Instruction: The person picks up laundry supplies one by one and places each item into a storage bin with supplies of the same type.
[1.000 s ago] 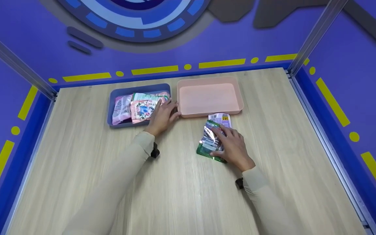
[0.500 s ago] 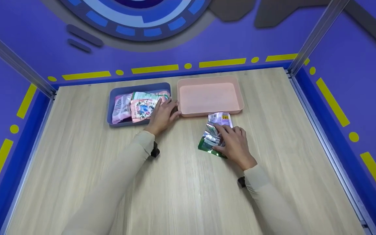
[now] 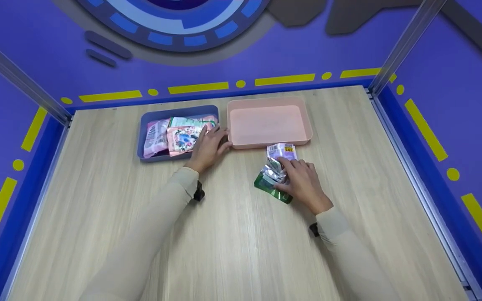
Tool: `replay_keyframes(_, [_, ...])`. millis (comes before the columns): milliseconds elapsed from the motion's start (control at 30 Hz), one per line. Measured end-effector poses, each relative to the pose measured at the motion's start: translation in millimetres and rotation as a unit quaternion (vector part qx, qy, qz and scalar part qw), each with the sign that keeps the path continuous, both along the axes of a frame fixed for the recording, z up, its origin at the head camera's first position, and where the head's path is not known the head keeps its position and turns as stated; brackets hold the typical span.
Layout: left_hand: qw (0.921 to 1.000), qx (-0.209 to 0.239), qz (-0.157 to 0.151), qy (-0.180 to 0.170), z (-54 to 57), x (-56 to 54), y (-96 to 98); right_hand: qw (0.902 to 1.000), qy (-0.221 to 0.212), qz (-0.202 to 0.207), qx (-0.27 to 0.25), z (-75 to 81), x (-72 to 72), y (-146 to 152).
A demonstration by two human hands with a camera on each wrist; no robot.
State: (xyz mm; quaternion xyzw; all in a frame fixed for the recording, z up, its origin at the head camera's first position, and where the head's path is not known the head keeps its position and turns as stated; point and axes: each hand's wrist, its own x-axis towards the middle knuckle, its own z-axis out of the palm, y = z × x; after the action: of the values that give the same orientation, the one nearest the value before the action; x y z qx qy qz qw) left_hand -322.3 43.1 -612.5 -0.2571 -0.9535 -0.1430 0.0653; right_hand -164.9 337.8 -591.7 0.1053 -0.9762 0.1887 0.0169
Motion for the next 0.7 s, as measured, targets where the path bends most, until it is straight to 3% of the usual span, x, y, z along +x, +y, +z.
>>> replay_keyframes(233, [1.0000,0.003,-0.002,-0.007,0.4,-0.1,0.0,0.9957,-0.045,0.009,-0.080,10.1,-6.3,2])
replay_keyframes(500, [0.9999,-0.005,-0.006,0.010,-0.8,0.4,-0.3,0.9957,0.004,0.053,-0.075,19.1,-11.9,6])
replay_keyframes(700, [1.0000,-0.003,-0.006,0.007,-0.2,-0.1,-0.2,0.9961,-0.011,0.044,-0.076,30.7,-17.6,9])
